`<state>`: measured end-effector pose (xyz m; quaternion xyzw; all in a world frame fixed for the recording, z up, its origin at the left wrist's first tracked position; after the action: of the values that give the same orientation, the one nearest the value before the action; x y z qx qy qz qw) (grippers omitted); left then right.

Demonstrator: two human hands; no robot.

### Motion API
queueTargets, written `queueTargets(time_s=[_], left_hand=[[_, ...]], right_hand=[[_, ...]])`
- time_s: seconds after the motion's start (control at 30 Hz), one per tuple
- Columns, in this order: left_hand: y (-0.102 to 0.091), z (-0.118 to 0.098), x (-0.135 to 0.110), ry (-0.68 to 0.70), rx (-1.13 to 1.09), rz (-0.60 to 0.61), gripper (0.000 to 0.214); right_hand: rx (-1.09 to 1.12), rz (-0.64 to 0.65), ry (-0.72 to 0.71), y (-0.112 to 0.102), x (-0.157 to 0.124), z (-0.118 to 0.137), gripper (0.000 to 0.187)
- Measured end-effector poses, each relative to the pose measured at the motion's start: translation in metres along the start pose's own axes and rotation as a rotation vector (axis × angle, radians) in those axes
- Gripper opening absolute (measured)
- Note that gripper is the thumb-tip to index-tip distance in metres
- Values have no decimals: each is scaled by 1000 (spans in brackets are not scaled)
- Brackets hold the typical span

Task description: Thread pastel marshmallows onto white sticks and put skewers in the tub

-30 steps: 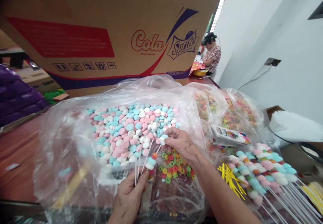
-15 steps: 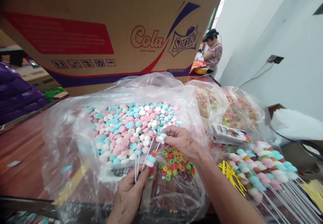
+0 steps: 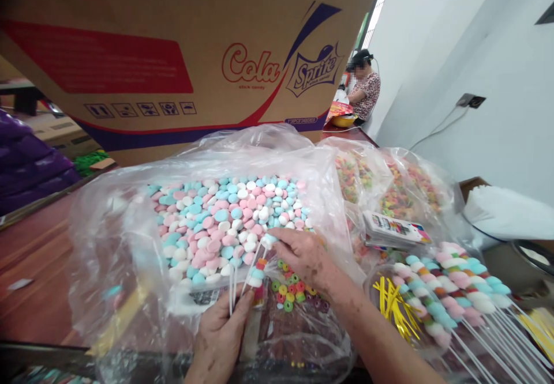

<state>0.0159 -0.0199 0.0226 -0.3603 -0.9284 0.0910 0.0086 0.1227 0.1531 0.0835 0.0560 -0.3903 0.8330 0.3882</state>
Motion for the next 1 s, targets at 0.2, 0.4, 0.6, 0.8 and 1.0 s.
queueTargets(time_s=[0.2, 0.4, 0.6, 0.8, 1.0], left_hand=[[-1, 2, 3, 18, -20, 14, 32], [1, 1, 1, -5, -38, -43, 31], [1, -7, -1, -9, -62, -101, 29], [2, 0, 1, -29, -80, -75, 31], [0, 2, 1, -21, -15, -30, 31]], right_hand=[[-45, -21, -81, -4, 1, 0, 33], [-53, -161, -193, 9, -4, -2, 31], [-25, -190, -148, 22, -9, -1, 35], [62, -109, 57, 21, -8, 1, 34], [49, -84, -88, 14, -7, -1, 35]])
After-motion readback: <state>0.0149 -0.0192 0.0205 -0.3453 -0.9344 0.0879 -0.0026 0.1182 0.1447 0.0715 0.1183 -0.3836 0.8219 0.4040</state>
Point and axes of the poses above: each hand's wrist, its own x-axis towards the middle knuckle, its own y-axis out of the palm, z = x × y, the point moved 1 cm from there along x, towards the middle knuckle, and after that the axes turned 8 degrees about -z, right-handed, at the moved point
